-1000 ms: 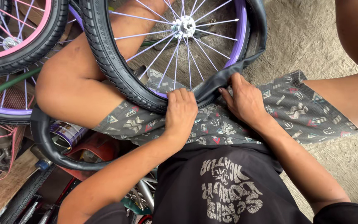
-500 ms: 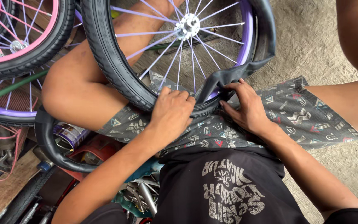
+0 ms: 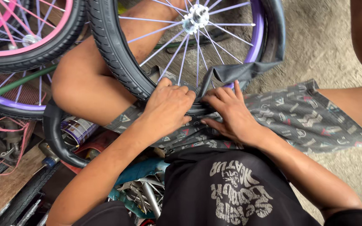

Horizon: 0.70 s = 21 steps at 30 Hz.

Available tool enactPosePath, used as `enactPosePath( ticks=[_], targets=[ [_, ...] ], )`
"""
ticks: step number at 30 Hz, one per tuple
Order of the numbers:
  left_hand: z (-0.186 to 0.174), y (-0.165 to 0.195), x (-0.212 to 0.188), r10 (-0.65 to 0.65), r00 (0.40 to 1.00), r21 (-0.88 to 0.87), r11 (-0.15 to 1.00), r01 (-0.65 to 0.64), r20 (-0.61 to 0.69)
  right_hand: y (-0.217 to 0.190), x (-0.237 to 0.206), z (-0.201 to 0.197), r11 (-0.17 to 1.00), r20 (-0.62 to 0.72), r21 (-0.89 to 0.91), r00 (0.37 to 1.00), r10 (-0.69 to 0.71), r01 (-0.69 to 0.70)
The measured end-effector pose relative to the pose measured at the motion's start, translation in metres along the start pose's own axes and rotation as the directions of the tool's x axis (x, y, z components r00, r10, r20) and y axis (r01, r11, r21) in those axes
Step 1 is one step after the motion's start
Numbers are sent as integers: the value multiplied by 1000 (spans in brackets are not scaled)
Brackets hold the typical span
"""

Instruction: The person installs a bicycle inner tube into a tire and then fits the tire onto a purple bicycle rim. They use both hands to push the tire bead over the rim edge until it is seated.

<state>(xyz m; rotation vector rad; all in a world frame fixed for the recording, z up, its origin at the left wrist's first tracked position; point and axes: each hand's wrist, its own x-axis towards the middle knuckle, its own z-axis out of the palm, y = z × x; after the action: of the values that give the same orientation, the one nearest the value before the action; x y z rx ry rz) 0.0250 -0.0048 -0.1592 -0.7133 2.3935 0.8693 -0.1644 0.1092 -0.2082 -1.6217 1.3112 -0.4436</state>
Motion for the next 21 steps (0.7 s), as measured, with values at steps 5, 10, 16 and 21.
enactPosePath(
  ticks=[5,10,16,21],
  targets=[
    [4,3,4,55,998,-11,998,-56,-27,1,13,-4,991,86,-126,995,44,-33],
    [6,2,-2,99,995,-29,995,-99,3,-4,11,-15,966,23,-227,993,-117,119],
    [9,-3,-5,129,991,-102,986,-131,-25,-1,9,-32,934,89,-332,990,-109,133],
    [11,-6,-8,166,975,-136,973,-186,-148,2,6,-42,909,122,-378,982,-142,178]
  ],
)
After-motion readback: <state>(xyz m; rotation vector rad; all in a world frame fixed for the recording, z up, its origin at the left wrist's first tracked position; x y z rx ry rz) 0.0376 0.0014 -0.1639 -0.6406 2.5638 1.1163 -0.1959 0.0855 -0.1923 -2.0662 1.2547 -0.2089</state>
